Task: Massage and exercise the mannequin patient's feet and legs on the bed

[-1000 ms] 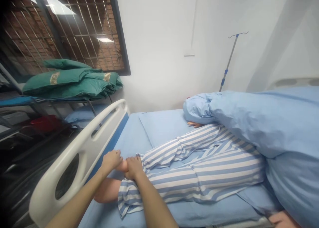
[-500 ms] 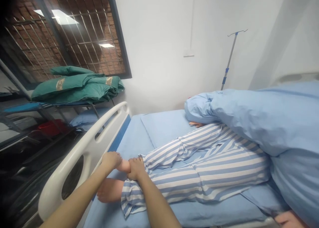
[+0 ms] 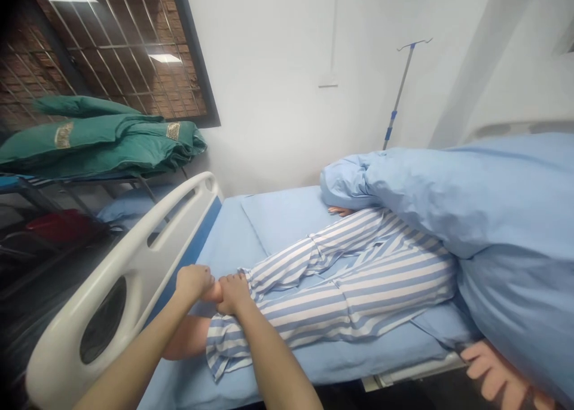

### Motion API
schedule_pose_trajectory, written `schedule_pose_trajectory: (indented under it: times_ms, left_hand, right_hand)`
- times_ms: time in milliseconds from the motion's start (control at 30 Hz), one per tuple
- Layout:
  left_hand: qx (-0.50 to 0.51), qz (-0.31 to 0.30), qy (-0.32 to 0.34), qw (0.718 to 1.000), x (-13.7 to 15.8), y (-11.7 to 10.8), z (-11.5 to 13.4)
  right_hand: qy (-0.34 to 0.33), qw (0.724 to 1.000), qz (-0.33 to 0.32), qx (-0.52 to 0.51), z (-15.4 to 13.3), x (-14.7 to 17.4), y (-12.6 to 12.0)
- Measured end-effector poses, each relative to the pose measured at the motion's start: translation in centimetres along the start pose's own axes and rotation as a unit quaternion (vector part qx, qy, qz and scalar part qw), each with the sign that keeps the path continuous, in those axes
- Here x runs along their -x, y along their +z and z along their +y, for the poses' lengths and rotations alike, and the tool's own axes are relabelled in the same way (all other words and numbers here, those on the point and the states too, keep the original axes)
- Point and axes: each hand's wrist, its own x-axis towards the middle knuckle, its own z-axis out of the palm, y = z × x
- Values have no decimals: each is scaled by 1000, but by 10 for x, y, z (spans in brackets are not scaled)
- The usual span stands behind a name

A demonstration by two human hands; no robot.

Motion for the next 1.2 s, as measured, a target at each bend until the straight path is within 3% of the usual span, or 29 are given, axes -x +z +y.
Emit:
schedule_pose_trajectory:
  times_ms: [167,333,500,667,767,900,1033,1200]
  left_hand:
    - [11,78,17,997,34,8,-11]
    - [-2,162,10,987,79,36,-24]
    - [29,139,-59,988,112,44,-26]
    - [-3,74,-2,997,116,26,-28]
    - [-28,47,21,998,109,16,-29]
    - [-55,27,26,998,102,7,-21]
    - [-75,0,42,996,96,3,-10]
    - [-60,-42,41,996,80,10,-6]
  right_hand:
    - [1,1000,12,-13,-2,2,-1]
    - [10,999,7,-30,-4,4,-5]
    - [36,997,35,-54,-19,14,-15]
    - [17,979,138,-148,-41,53,-28]
    - [-18,978,95,-182,-43,82,-29]
    - [-34,995,18,-93,-42,100,-20]
    - [4,999,-30,13,-45,88,-12]
    - [30,992,-123,20,-44,67,-17]
